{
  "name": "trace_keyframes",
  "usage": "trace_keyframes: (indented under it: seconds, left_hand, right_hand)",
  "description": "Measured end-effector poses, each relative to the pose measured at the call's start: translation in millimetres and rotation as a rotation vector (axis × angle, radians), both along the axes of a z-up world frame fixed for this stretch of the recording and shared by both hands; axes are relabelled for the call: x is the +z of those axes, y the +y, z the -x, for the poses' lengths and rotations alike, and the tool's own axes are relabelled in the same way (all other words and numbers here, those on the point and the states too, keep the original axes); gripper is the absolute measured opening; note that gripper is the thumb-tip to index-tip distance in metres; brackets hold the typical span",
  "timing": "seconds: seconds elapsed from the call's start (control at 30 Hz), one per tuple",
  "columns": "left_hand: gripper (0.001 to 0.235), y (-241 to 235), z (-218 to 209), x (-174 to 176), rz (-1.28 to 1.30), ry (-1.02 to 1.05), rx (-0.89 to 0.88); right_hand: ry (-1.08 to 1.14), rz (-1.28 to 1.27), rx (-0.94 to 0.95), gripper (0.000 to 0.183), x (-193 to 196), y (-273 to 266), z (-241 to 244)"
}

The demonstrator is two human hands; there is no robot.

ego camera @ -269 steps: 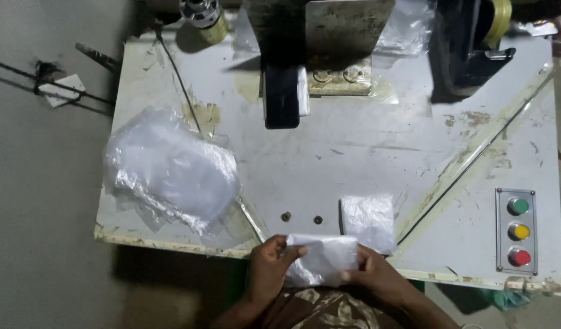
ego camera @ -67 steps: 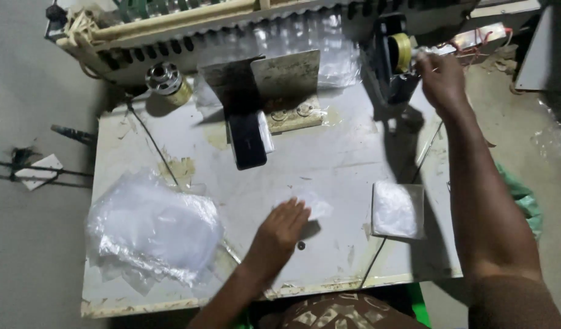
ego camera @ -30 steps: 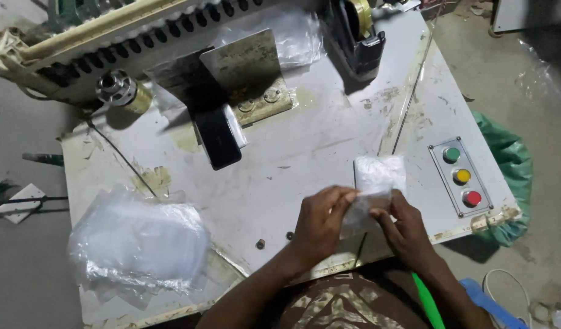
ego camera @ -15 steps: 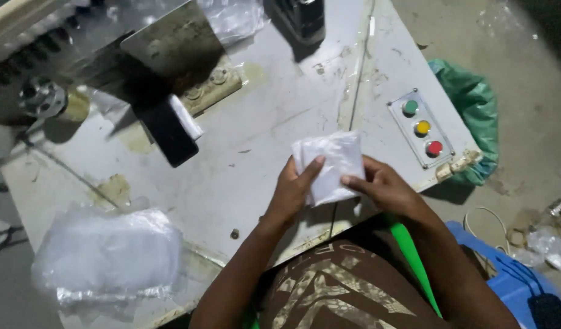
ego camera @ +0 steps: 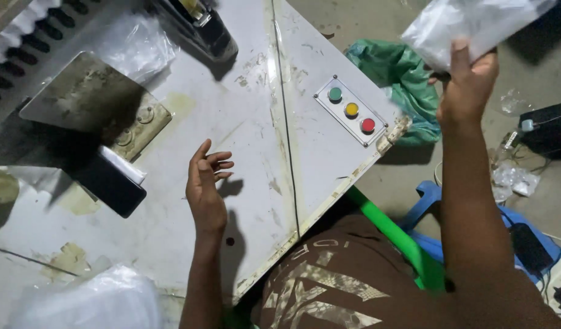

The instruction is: Folding individual plastic bags into squares and stacking them at a workstation.

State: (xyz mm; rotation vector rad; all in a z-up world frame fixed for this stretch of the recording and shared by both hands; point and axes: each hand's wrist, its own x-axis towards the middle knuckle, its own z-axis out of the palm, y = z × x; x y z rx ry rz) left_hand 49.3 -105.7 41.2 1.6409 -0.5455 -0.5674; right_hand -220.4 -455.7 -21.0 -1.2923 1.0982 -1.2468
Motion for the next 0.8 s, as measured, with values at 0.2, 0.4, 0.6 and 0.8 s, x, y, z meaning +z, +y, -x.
trace_keyframes:
  seconds: [0.2, 0.4, 0.6, 0.8]
  left_hand:
    - [0.069, 21.9, -2.2, -9.8, -0.056, 0.011, 0.126]
    - [0.058, 55.6, -38.3, -38.5, -0.018, 0.002, 0.399]
    - [0.035, 56.3, -46.2, -56.1, 0.062, -0.029, 0.408]
    - [0.033, 65.2, -47.5, -55.7, -0.037, -0.102, 0.304]
  right_hand:
    - [0.456, -0.632, 0.026, 0.067, -189.3, -45.1, 43.5]
    - [0.254, -0.261, 0.109, 0.019, -132.0, -34.9, 9.2]
    - [0.148, 0.105, 0.542, 0.016, 39.0, 73.2, -144.2]
    - [-0.211, -0.572, 0.984, 0.042, 29.5, 160.0, -288.6]
